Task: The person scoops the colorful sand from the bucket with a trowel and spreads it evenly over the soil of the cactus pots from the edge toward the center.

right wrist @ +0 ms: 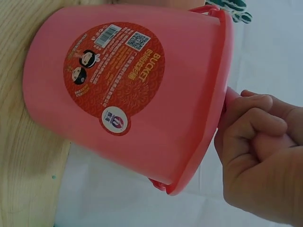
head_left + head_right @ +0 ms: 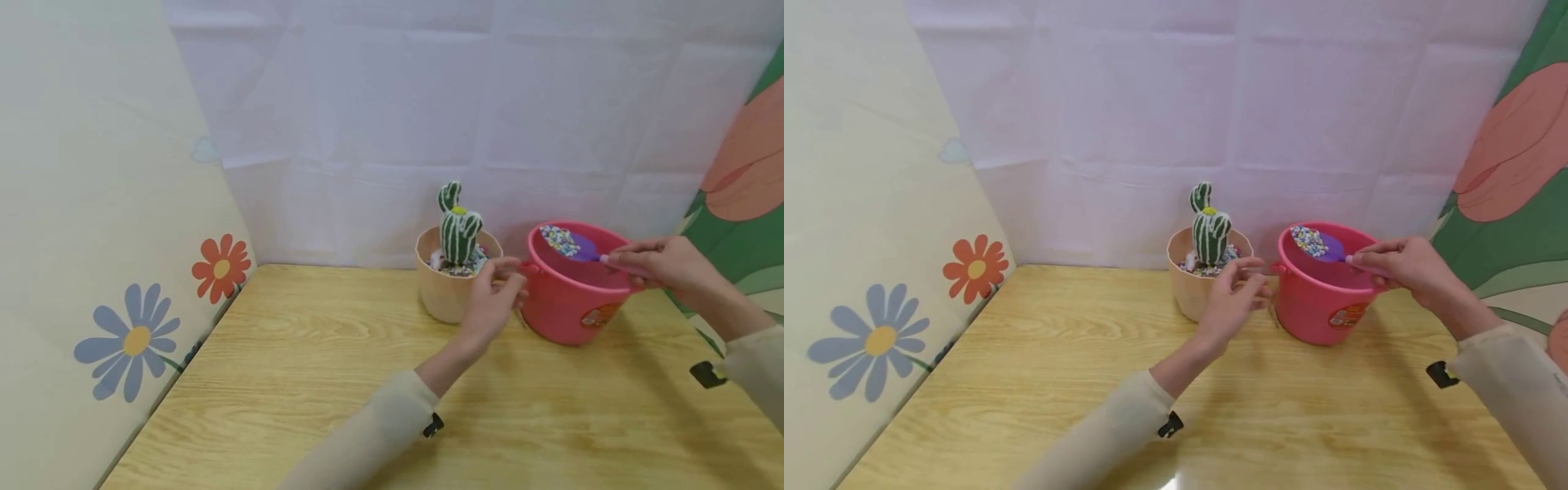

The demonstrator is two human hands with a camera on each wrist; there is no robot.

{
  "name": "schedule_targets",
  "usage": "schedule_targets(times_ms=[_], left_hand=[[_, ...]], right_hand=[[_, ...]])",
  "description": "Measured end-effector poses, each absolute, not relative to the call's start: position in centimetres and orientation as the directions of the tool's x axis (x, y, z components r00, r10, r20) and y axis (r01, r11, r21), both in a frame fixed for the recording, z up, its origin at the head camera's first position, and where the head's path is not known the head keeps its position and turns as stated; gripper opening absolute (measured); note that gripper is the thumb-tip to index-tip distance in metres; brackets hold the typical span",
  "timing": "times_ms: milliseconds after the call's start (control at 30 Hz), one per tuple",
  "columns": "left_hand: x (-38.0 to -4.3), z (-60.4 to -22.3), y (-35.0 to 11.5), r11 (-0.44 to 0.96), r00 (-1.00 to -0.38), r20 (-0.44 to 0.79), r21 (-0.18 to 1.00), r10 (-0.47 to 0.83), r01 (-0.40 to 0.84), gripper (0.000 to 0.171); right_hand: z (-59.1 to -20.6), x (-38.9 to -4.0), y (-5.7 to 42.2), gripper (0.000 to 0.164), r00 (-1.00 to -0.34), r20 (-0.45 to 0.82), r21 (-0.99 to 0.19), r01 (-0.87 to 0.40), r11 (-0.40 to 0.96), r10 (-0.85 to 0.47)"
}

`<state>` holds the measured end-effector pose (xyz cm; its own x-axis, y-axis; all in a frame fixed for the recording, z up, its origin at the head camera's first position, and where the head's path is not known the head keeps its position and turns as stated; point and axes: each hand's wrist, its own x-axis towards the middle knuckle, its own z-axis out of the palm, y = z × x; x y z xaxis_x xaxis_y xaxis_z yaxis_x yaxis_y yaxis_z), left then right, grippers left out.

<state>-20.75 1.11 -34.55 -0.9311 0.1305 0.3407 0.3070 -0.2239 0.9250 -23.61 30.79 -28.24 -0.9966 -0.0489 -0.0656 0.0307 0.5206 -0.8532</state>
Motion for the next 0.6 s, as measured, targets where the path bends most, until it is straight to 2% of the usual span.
schedule_targets(times_ms=[133, 367, 600], left_hand=[[-20.6, -34.5, 0.2, -0.093, -0.901, 0.412, 0.91, 0.133, 0.403, 0.028], [-21.1, -34.4, -1.9, 0.072, -0.816, 0.574, 0.813, 0.074, 0.578, 0.025], [-22.7, -34.3, -3.7, 0.196, -0.781, 0.625, 0.767, -0.007, 0.611, 0.026]], right_hand=[[-28.2, -23.3, 30.5, 0.057, -0.997, -0.075, -0.859, 0.049, 0.509, -0.032], [-28.1, -23.1, 29.3, 0.072, -0.997, -0.06, -0.84, 0.022, 0.542, -0.051], [-27.8, -23.0, 28.6, 0.072, -0.997, -0.035, -0.837, -0.008, 0.546, -0.069]])
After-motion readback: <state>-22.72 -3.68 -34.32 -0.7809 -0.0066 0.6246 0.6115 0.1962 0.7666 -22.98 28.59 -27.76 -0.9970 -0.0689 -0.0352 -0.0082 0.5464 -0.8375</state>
